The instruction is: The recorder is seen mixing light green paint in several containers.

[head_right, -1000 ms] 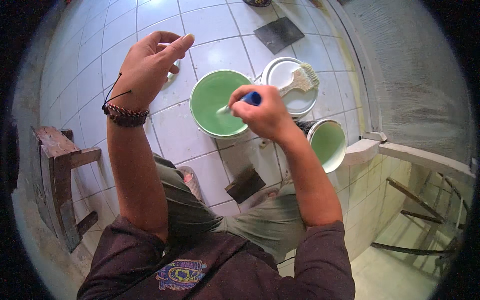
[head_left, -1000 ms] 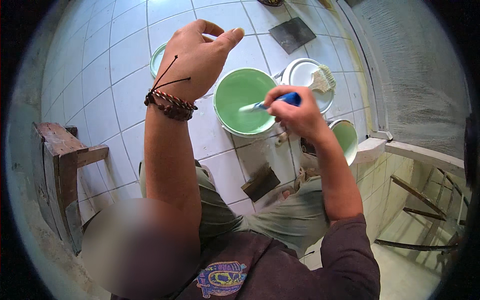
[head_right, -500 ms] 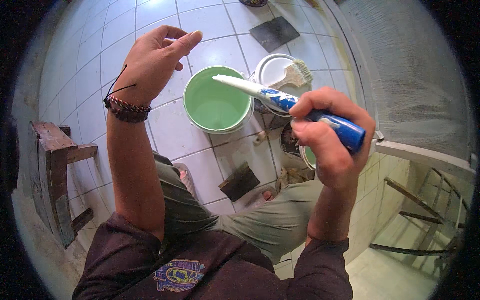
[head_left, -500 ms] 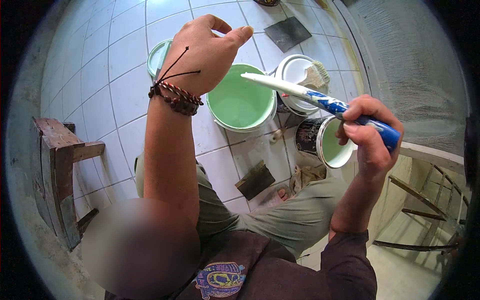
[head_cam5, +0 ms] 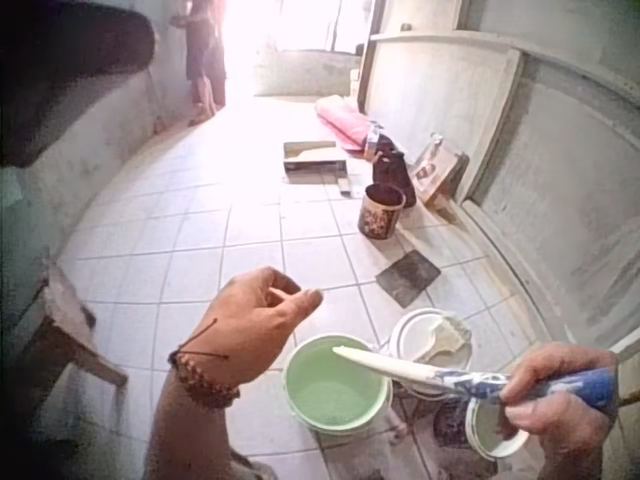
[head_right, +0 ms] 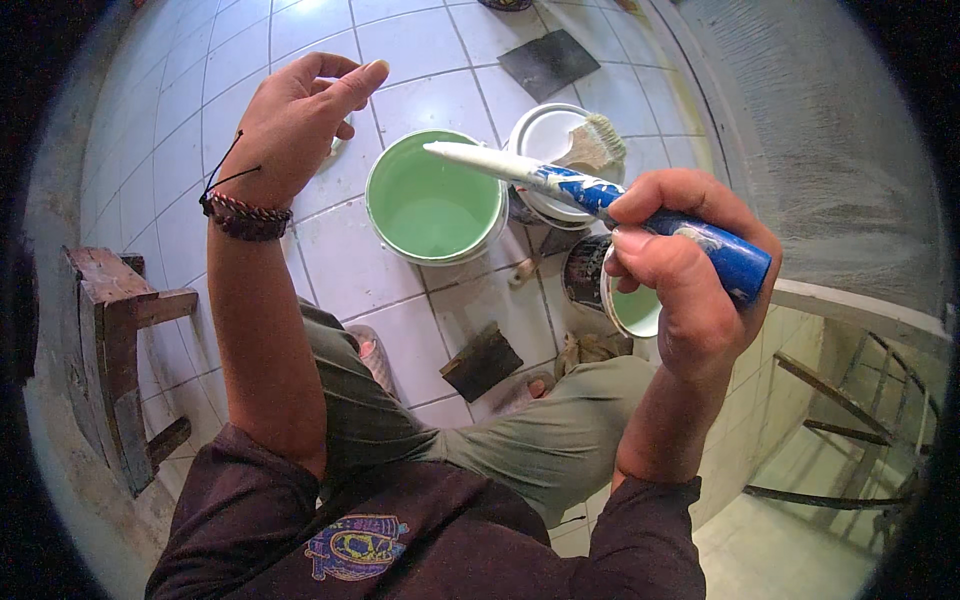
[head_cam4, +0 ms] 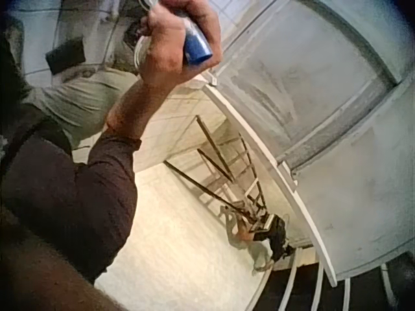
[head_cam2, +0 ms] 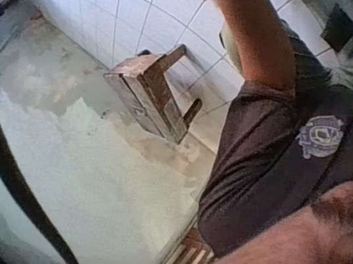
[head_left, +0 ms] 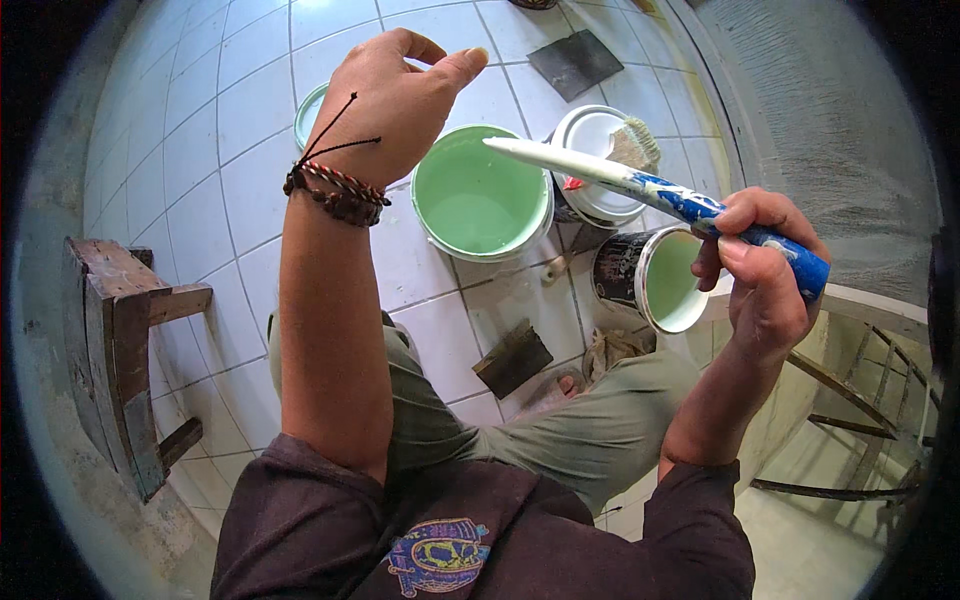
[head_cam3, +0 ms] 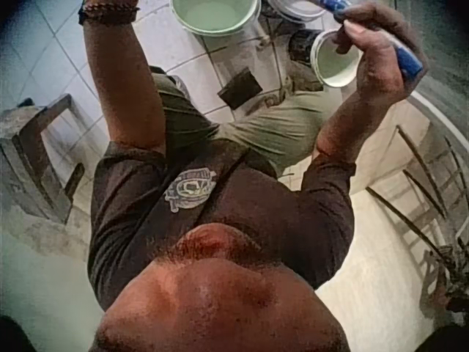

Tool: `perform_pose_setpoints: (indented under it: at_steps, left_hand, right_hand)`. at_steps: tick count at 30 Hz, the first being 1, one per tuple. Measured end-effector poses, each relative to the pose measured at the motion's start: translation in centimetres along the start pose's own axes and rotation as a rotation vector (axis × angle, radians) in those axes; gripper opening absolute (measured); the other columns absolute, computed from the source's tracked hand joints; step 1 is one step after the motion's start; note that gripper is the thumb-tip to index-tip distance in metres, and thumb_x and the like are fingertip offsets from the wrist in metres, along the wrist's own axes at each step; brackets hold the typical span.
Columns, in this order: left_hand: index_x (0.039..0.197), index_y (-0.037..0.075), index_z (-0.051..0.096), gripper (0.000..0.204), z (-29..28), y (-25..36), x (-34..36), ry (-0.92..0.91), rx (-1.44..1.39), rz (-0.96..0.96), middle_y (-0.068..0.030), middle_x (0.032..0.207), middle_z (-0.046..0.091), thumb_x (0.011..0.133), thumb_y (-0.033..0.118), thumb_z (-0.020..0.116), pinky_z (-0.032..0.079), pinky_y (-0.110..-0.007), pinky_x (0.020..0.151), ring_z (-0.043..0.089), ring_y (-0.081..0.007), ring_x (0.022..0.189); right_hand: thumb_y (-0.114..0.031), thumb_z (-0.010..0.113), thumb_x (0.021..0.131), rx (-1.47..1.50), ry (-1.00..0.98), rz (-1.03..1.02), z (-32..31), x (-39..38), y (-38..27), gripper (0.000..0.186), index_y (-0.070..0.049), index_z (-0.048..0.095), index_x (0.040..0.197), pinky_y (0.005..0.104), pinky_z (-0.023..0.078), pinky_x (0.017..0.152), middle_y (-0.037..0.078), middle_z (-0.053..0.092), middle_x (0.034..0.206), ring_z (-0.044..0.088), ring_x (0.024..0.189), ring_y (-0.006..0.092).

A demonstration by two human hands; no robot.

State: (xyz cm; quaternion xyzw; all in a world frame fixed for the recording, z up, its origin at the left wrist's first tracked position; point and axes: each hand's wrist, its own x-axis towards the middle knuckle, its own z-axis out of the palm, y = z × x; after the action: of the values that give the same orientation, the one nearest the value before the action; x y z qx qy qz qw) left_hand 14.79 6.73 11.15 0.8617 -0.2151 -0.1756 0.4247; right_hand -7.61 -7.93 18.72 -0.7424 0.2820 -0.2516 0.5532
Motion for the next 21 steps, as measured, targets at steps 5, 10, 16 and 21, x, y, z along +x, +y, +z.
perform_pose_setpoints:
  at_steps: [5, 10, 16, 21]
  left_hand:
    - [0.111, -0.002, 0.065, 0.055, 0.0, -0.3, 0.2, 0.004, 0.008, -0.007, -0.0222, 0.099, 0.068, 0.088, 0.048, 0.063, 0.055, -0.041, 0.079, 0.069, -0.0293, 0.088]
    - [0.111, -0.002, 0.065, 0.054, 0.2, -0.5, 0.4, -0.007, 0.002, 0.021, -0.0212, 0.095, 0.069, 0.088, 0.047, 0.063, 0.055, -0.039, 0.077, 0.069, -0.0277, 0.086]
    - [0.110, -0.002, 0.065, 0.053, 0.1, -0.8, 0.6, -0.027, -0.004, 0.027, -0.0197, 0.094, 0.070, 0.087, 0.046, 0.064, 0.055, -0.037, 0.075, 0.069, -0.0260, 0.082]
    - [0.110, -0.002, 0.066, 0.053, 0.2, -1.0, 0.9, -0.029, -0.012, 0.020, -0.0196, 0.095, 0.070, 0.087, 0.046, 0.065, 0.055, -0.037, 0.075, 0.069, -0.0259, 0.084]
  right_hand:
    - [-0.012, 0.065, 0.068, 0.005, -0.031, 0.026, 0.5, 0.3, 0.2, 0.022, 0.003, 0.068, 0.085, 0.0223, 0.045, 0.054, 0.007, 0.062, 0.072, 0.057, 0.058, 0.0111]
    - [-0.010, 0.065, 0.070, -0.064, -0.066, 0.016, 1.0, 0.7, 0.7, 0.019, 0.002, 0.068, 0.085, 0.0210, 0.043, 0.055, 0.003, 0.061, 0.073, 0.054, 0.060, 0.0084]
    - [-0.004, 0.063, 0.074, -0.048, -0.143, 0.009, 1.9, 1.4, 1.4, 0.014, 0.002, 0.067, 0.086, 0.0195, 0.041, 0.056, 0.002, 0.061, 0.074, 0.052, 0.061, 0.0059]
    - [-0.003, 0.062, 0.075, -0.057, -0.140, 0.009, 2.0, 1.7, 1.5, 0.012, 0.002, 0.067, 0.085, 0.0188, 0.040, 0.055, 0.001, 0.060, 0.073, 0.052, 0.061, 0.0051]
